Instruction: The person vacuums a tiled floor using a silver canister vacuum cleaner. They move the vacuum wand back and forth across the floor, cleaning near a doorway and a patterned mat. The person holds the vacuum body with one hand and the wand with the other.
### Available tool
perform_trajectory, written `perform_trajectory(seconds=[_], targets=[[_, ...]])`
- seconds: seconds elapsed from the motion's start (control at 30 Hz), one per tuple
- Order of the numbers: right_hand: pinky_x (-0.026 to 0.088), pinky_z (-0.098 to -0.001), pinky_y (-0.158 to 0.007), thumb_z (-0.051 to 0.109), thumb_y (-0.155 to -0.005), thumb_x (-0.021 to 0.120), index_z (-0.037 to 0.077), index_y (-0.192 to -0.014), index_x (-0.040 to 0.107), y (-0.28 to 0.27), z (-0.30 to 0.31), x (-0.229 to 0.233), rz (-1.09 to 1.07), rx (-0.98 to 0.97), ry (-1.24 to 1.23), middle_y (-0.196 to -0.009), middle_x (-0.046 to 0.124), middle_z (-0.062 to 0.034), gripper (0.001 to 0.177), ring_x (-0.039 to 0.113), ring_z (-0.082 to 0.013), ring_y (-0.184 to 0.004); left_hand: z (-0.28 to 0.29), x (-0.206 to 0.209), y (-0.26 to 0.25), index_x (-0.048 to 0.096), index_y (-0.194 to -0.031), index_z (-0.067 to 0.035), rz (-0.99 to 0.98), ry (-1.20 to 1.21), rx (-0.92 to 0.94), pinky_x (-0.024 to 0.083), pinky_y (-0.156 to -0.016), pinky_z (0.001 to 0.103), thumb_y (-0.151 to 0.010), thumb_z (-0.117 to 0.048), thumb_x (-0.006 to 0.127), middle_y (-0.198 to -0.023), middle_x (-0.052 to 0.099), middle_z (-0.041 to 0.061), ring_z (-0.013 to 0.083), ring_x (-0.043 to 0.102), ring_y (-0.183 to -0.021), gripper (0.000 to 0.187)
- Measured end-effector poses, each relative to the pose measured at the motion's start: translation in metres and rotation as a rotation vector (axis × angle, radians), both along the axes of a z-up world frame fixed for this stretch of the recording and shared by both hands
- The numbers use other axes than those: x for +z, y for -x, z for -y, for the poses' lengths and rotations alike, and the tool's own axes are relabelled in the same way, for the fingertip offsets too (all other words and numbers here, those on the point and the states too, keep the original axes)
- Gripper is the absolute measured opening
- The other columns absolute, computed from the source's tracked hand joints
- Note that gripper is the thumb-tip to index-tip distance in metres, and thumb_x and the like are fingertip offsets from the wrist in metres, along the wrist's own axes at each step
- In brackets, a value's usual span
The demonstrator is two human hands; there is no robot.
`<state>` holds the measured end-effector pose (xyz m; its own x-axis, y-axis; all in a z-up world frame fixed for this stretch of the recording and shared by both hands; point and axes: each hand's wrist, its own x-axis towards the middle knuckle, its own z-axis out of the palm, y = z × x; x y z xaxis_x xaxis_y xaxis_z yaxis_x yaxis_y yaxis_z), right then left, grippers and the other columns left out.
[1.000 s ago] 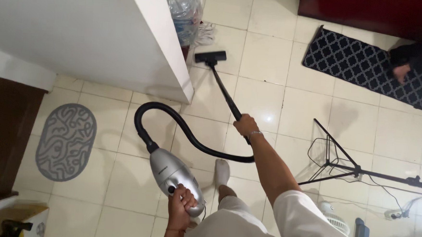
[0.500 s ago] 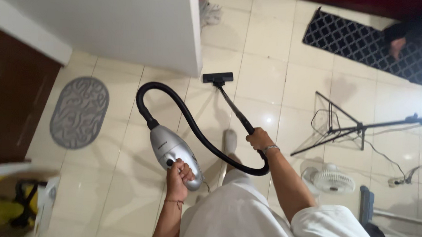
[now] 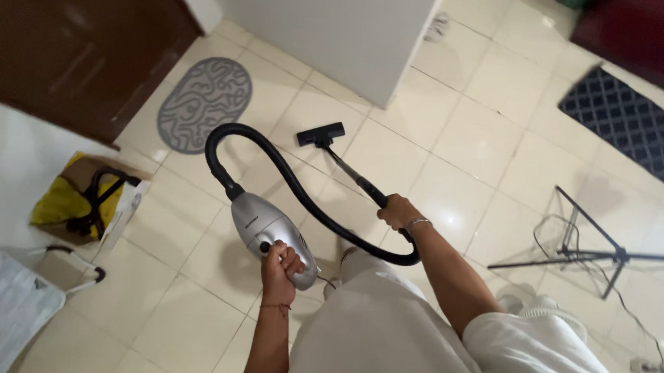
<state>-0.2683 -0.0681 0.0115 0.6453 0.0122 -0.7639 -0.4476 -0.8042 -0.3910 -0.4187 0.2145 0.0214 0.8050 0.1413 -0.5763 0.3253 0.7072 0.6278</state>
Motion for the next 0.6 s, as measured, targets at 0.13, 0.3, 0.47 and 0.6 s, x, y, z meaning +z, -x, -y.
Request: perform_trajectory(seconds=[0.13, 0.3, 0.47, 0.6], targets=[[0.052, -0.036, -0.048, 0.015, -0.088, 0.063, -0.004, -0.098, 0.067, -0.042, -0.052, -0.011, -0.007, 0.019, -0.024, -0.071, 0.065, -0.0106, 0.022, 0.061, -0.0188, -0.054, -0.026, -0.008, 0.007, 0.038, -0.068, -0.016, -0.059, 0.024, 0.09, 0.03, -0.052, 0.031, -0.089, -0.018, 0.053, -0.055, 0.028, -0.004, 0.0108, 0.025, -0.048, 0.026], [0.053, -0.0337, -0.048, 0.02, -0.09, 0.067, -0.006, -0.093, 0.069, -0.122, -0.098, -0.045, 0.025, 0.032, -0.074, -0.07, 0.066, -0.0096, 0.026, 0.063, -0.018, -0.055, -0.057, -0.015, -0.002, 0.035, -0.066, -0.016, -0.096, 0.037, 0.148, 0.035, -0.053, 0.032, -0.089, -0.019, 0.053, -0.054, 0.028, -0.003, 0.0121, 0.027, -0.048, 0.03], [0.053, -0.035, -0.05, 0.016, -0.089, 0.064, -0.002, -0.097, 0.067, -0.195, -0.155, -0.052, 0.02, -0.05, -0.073, -0.071, 0.066, -0.0096, 0.02, 0.062, -0.0185, -0.055, -0.093, -0.002, -0.037, 0.035, -0.068, -0.016, -0.164, 0.051, 0.224, 0.027, -0.048, 0.03, -0.089, -0.019, 0.055, -0.054, 0.025, -0.004, 0.0099, 0.023, -0.047, 0.029], [0.052, -0.0354, -0.049, 0.015, -0.089, 0.065, -0.003, -0.097, 0.067, -0.243, -0.191, -0.055, 0.016, -0.064, -0.074, -0.07, 0.065, -0.0099, 0.02, 0.061, -0.0183, -0.054, -0.117, 0.01, -0.059, 0.04, -0.072, -0.015, -0.229, 0.066, 0.268, 0.029, -0.049, 0.031, -0.087, -0.018, 0.055, -0.054, 0.027, -0.003, 0.0108, 0.023, -0.046, 0.022]])
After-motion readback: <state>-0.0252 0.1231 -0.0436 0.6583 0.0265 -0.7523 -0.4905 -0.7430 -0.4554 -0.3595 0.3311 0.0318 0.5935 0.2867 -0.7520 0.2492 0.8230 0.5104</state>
